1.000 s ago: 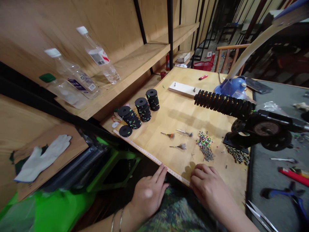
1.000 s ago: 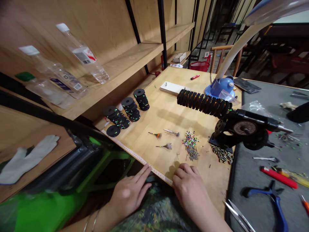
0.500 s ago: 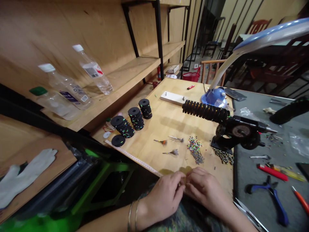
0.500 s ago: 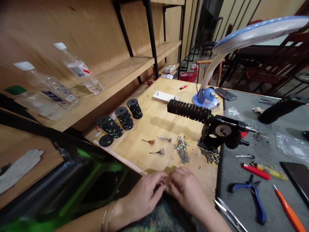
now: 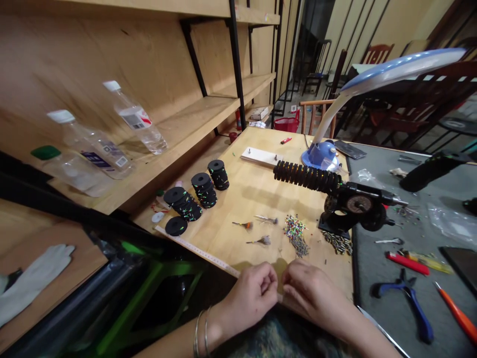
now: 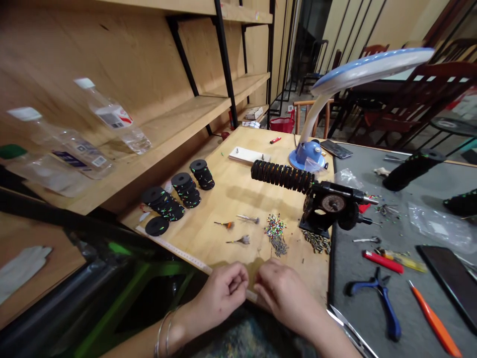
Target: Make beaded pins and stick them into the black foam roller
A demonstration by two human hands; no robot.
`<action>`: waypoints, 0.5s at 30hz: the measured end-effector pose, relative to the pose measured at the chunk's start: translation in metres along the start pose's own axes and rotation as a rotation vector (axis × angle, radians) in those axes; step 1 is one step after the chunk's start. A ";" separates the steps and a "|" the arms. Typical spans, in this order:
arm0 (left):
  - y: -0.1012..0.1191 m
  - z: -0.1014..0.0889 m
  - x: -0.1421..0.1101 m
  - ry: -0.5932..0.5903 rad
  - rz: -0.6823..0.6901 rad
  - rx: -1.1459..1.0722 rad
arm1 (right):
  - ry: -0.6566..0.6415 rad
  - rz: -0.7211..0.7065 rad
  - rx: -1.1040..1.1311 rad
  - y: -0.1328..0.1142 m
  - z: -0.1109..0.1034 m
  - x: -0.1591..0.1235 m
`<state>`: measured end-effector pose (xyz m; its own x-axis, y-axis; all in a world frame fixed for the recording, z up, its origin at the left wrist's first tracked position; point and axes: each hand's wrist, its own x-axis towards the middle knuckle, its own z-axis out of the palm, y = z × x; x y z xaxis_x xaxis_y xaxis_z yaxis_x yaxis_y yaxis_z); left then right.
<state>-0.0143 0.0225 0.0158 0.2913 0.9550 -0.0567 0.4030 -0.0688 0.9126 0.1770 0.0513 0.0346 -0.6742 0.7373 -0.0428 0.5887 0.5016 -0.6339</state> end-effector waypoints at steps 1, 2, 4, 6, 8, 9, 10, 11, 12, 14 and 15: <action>-0.001 -0.001 -0.001 0.007 -0.028 -0.040 | -0.005 -0.009 -0.021 -0.001 -0.002 0.001; -0.003 -0.003 -0.002 0.012 -0.054 -0.079 | -0.010 -0.018 -0.036 -0.001 -0.005 0.002; -0.005 -0.006 -0.004 0.023 -0.091 -0.155 | -0.002 -0.028 -0.060 -0.002 -0.009 0.004; -0.006 -0.008 -0.006 0.043 -0.117 -0.220 | 0.008 -0.027 -0.076 -0.002 -0.011 0.007; -0.007 -0.010 -0.007 0.061 -0.134 -0.270 | 0.014 -0.025 -0.094 -0.003 -0.012 0.010; -0.007 -0.011 -0.007 0.070 -0.142 -0.286 | 0.014 -0.029 -0.099 -0.003 -0.012 0.011; -0.007 -0.011 -0.007 0.076 -0.149 -0.296 | 0.013 -0.033 -0.099 -0.004 -0.012 0.012; -0.006 -0.012 -0.007 0.081 -0.152 -0.302 | 0.013 -0.033 -0.098 -0.005 -0.011 0.013; -0.006 -0.012 -0.007 0.086 -0.155 -0.306 | 0.014 -0.029 -0.097 -0.006 -0.011 0.014; -0.005 -0.013 -0.006 0.092 -0.161 -0.316 | 0.016 -0.009 -0.095 -0.007 -0.010 0.015; -0.005 -0.013 -0.006 0.093 -0.164 -0.324 | 0.018 0.003 -0.098 -0.007 -0.010 0.015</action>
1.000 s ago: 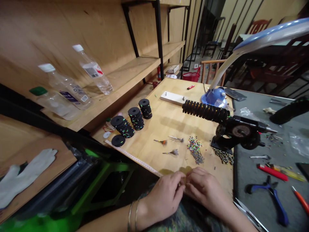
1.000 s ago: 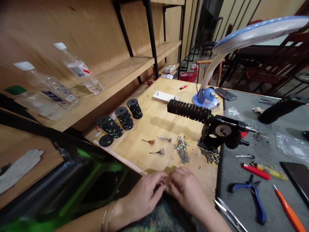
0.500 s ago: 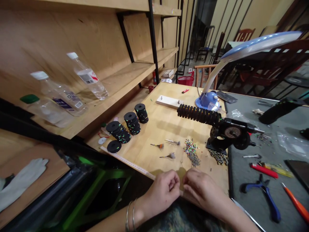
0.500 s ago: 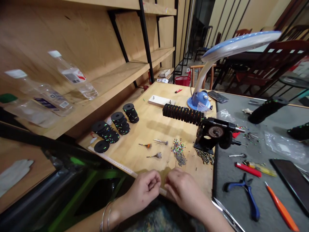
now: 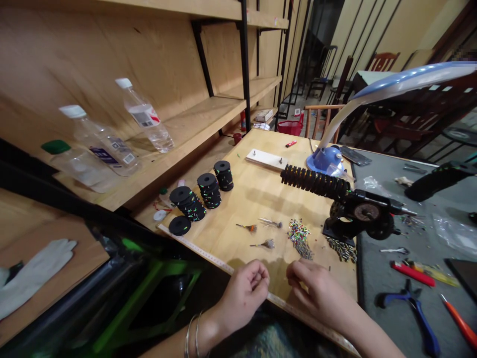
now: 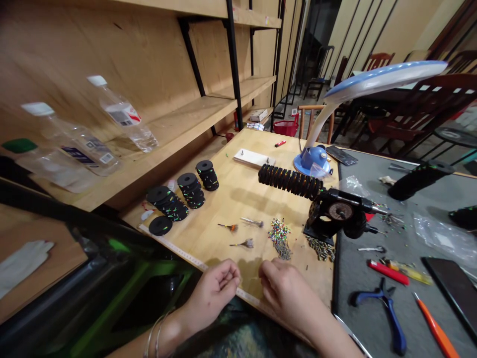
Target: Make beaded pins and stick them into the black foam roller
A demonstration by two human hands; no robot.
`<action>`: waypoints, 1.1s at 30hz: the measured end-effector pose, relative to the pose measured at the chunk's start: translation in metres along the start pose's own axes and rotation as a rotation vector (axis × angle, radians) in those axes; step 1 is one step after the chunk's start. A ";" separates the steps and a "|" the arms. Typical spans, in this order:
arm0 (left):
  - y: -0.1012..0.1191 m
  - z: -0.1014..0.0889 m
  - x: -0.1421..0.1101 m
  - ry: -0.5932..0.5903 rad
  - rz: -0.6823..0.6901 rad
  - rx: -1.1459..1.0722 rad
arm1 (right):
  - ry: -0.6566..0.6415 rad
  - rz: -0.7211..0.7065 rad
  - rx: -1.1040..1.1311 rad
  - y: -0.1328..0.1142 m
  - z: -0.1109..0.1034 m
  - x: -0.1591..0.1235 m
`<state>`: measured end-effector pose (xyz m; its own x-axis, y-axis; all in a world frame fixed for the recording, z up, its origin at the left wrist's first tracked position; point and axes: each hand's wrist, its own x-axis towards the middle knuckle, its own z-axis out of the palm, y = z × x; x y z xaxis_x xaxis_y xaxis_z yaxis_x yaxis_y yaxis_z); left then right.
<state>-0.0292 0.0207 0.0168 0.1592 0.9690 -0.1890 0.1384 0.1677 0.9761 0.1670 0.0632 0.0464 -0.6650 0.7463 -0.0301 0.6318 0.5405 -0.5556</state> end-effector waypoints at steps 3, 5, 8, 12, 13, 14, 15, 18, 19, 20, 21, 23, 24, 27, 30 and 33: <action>0.001 0.000 0.001 0.006 -0.003 -0.019 | 0.010 0.025 -0.012 0.000 0.001 0.000; 0.002 0.000 0.001 0.014 -0.004 -0.021 | 0.028 0.025 -0.007 0.000 0.002 0.000; 0.002 0.001 0.000 0.023 -0.002 -0.016 | 0.061 0.015 0.017 -0.002 0.001 0.000; 0.002 0.005 0.000 0.020 0.003 -0.031 | 0.093 -0.018 -0.019 -0.005 0.000 0.001; 0.001 0.006 0.000 0.021 0.001 -0.034 | 0.098 -0.028 -0.035 -0.006 0.001 0.002; 0.001 0.007 0.000 0.020 -0.001 -0.034 | 0.100 -0.036 -0.049 -0.007 0.002 0.002; 0.000 0.008 0.001 0.021 -0.001 -0.033 | 0.102 -0.042 -0.060 -0.007 0.002 0.002; -0.002 0.009 0.001 0.023 0.007 -0.030 | 0.101 -0.061 -0.081 -0.008 0.004 0.003; -0.002 0.010 0.001 0.024 0.010 -0.031 | 0.102 -0.060 -0.087 -0.008 0.004 0.003; -0.002 0.010 0.001 0.025 0.010 -0.033 | 0.103 -0.058 -0.089 -0.008 0.003 0.003; -0.002 0.009 0.001 0.027 0.009 -0.036 | 0.103 -0.054 -0.085 -0.008 0.002 0.003; 0.000 0.008 0.002 0.030 0.007 -0.045 | 0.103 -0.050 -0.059 -0.008 -0.002 0.002; 0.000 0.007 0.002 0.034 0.006 -0.051 | 0.102 -0.051 -0.039 -0.007 -0.005 0.002; 0.001 0.002 0.004 0.056 0.003 -0.068 | 0.096 -0.050 -0.001 -0.004 -0.013 -0.001; -0.002 -0.001 0.007 0.072 0.007 -0.082 | 0.096 -0.050 -0.031 -0.002 -0.019 -0.002; -0.005 -0.002 0.009 0.075 0.016 -0.096 | 0.094 -0.087 -0.064 -0.002 -0.021 0.000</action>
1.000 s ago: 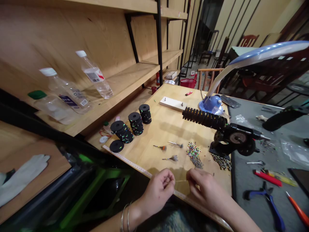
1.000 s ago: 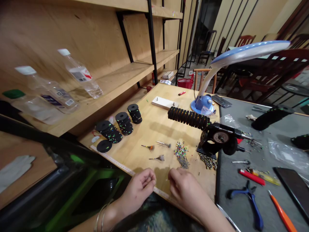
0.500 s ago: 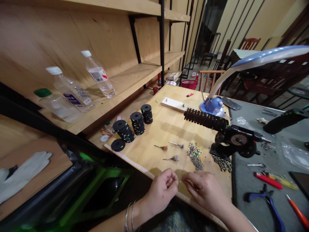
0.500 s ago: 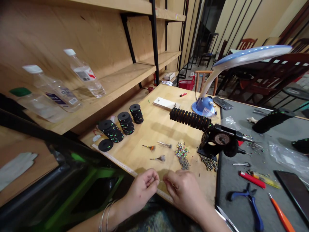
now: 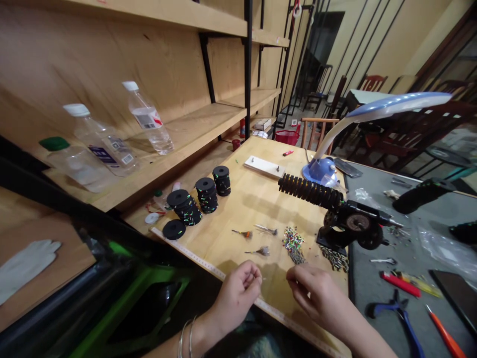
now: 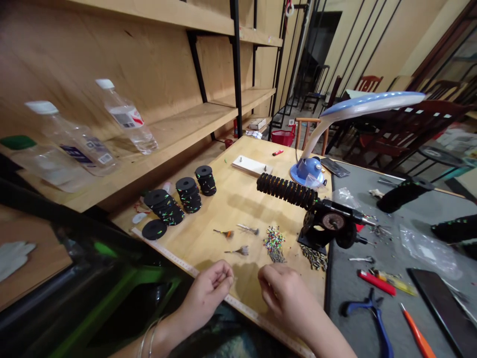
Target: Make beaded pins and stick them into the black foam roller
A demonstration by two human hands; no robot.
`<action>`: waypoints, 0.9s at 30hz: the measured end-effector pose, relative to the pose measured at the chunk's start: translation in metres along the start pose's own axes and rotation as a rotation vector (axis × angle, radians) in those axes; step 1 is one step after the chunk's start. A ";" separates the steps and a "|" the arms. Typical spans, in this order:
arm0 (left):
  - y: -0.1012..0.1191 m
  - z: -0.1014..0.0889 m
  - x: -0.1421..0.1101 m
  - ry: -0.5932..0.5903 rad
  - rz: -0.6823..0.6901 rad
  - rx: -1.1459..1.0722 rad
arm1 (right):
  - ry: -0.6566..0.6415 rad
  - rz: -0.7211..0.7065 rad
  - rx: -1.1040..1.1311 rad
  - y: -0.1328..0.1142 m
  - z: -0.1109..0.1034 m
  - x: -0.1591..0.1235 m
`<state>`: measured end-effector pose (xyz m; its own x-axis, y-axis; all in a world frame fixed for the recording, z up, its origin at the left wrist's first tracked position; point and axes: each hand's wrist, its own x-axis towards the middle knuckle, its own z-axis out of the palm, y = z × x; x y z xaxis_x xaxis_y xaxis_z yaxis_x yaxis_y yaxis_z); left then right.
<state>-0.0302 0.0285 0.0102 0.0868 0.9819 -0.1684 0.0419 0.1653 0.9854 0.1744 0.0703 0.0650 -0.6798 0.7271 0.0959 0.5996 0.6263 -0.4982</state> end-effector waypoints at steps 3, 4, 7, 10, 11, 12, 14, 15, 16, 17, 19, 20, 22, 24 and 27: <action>-0.001 0.002 0.000 -0.006 0.012 0.003 | 0.007 -0.029 -0.005 0.000 0.001 0.003; -0.001 0.002 -0.001 -0.008 0.016 0.009 | 0.012 -0.032 -0.004 0.000 0.002 0.003; 0.000 0.004 -0.002 -0.020 0.023 0.014 | 0.025 -0.037 -0.011 0.001 0.006 0.003; -0.001 0.006 -0.002 -0.031 0.029 0.002 | 0.032 -0.048 -0.045 0.002 0.010 0.002; -0.001 0.006 -0.003 -0.031 0.030 0.002 | 0.032 -0.050 -0.059 0.001 0.011 0.002; -0.001 0.006 -0.003 -0.032 0.030 0.005 | 0.031 -0.049 -0.074 0.001 0.011 0.002; -0.001 0.007 -0.003 -0.032 0.029 0.012 | 0.027 -0.044 -0.099 0.001 0.012 0.003; -0.001 0.007 -0.003 -0.032 0.029 0.013 | 0.024 -0.044 -0.105 0.001 0.012 0.003; -0.001 0.008 -0.003 -0.033 0.030 0.012 | 0.018 -0.050 -0.106 0.001 0.011 0.004; 0.000 0.008 -0.003 -0.034 0.031 0.010 | 0.014 -0.057 -0.104 0.001 0.010 0.004; 0.000 0.007 -0.002 -0.032 0.033 0.009 | 0.011 -0.067 -0.095 0.002 0.008 0.004; -0.001 0.007 -0.002 -0.028 0.034 0.011 | 0.009 -0.066 -0.089 0.003 0.006 0.003; -0.002 0.005 0.000 -0.021 0.035 0.012 | 0.006 -0.053 -0.090 0.006 0.002 0.002; -0.005 0.003 0.001 -0.015 0.036 0.010 | -0.005 -0.037 -0.111 0.008 -0.002 -0.001; -0.007 0.000 0.002 -0.011 0.048 0.009 | -0.014 -0.018 -0.164 0.011 -0.008 -0.002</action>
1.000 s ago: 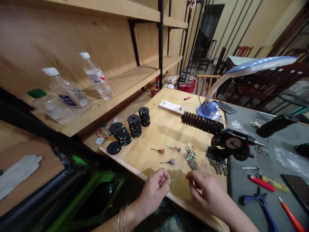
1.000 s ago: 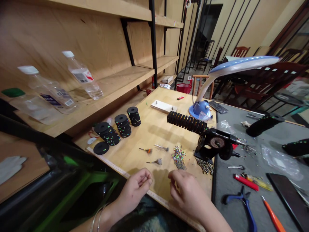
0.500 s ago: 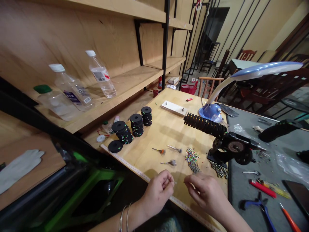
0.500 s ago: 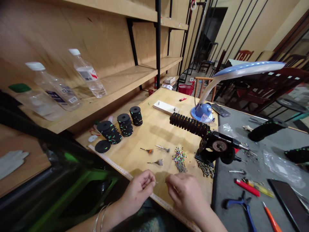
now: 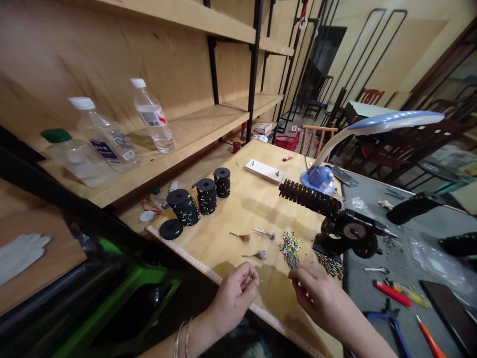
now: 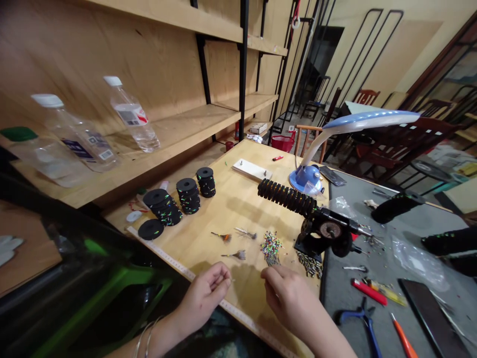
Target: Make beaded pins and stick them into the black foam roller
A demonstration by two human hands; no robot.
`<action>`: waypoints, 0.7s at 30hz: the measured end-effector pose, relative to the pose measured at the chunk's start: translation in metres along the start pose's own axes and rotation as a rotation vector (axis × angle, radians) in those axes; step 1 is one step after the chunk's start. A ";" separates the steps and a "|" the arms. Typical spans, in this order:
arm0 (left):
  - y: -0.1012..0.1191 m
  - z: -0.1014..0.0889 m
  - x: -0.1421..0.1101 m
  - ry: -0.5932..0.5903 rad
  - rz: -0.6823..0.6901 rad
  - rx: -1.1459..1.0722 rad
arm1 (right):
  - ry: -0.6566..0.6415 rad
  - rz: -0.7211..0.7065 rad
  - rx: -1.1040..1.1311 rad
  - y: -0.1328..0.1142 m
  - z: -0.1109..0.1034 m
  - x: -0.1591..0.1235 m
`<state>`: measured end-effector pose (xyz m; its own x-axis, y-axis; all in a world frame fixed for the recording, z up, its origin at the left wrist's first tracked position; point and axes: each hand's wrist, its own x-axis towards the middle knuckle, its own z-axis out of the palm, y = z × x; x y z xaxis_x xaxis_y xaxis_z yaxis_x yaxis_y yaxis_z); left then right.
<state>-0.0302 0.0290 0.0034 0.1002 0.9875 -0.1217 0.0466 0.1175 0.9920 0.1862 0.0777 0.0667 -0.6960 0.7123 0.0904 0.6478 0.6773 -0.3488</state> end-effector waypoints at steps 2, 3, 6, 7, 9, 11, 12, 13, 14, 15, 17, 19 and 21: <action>0.000 -0.001 0.000 0.000 0.017 0.008 | -0.004 0.013 -0.005 0.001 -0.004 0.000; 0.001 -0.001 0.001 -0.002 0.028 0.012 | -0.007 0.022 0.006 0.001 -0.007 0.000; 0.001 -0.001 0.002 -0.005 0.073 0.040 | -0.038 0.047 0.066 -0.001 -0.014 0.001; 0.001 -0.002 0.003 -0.004 0.090 0.056 | -0.054 0.057 0.075 -0.002 -0.016 0.001; -0.001 -0.003 0.004 -0.001 0.122 0.089 | -0.086 0.069 0.049 -0.003 -0.019 0.002; -0.003 -0.003 0.005 0.002 0.145 0.111 | -0.104 0.057 -0.002 -0.005 -0.023 0.002; -0.004 -0.003 0.005 0.001 0.151 0.121 | -0.103 0.041 -0.021 -0.005 -0.026 0.002; -0.004 -0.003 0.005 -0.002 0.158 0.136 | -0.093 0.024 -0.033 -0.006 -0.028 0.002; -0.005 -0.003 0.005 -0.007 0.165 0.157 | -0.081 0.009 -0.035 -0.008 -0.032 0.003; -0.004 -0.003 0.005 -0.016 0.172 0.186 | -0.072 -0.003 -0.028 -0.010 -0.035 0.003; -0.002 -0.003 0.005 -0.028 0.195 0.276 | -0.077 -0.012 0.000 -0.015 -0.043 0.004; 0.003 -0.003 0.006 -0.021 0.229 0.395 | -0.107 -0.004 0.042 -0.019 -0.049 0.005; 0.012 -0.004 0.008 -0.005 0.264 0.494 | -0.139 -0.003 0.080 -0.023 -0.054 0.006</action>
<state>-0.0324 0.0384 0.0146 0.1766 0.9761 0.1268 0.4797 -0.1979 0.8548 0.1840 0.0763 0.1257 -0.7375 0.6743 -0.0366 0.6231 0.6586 -0.4219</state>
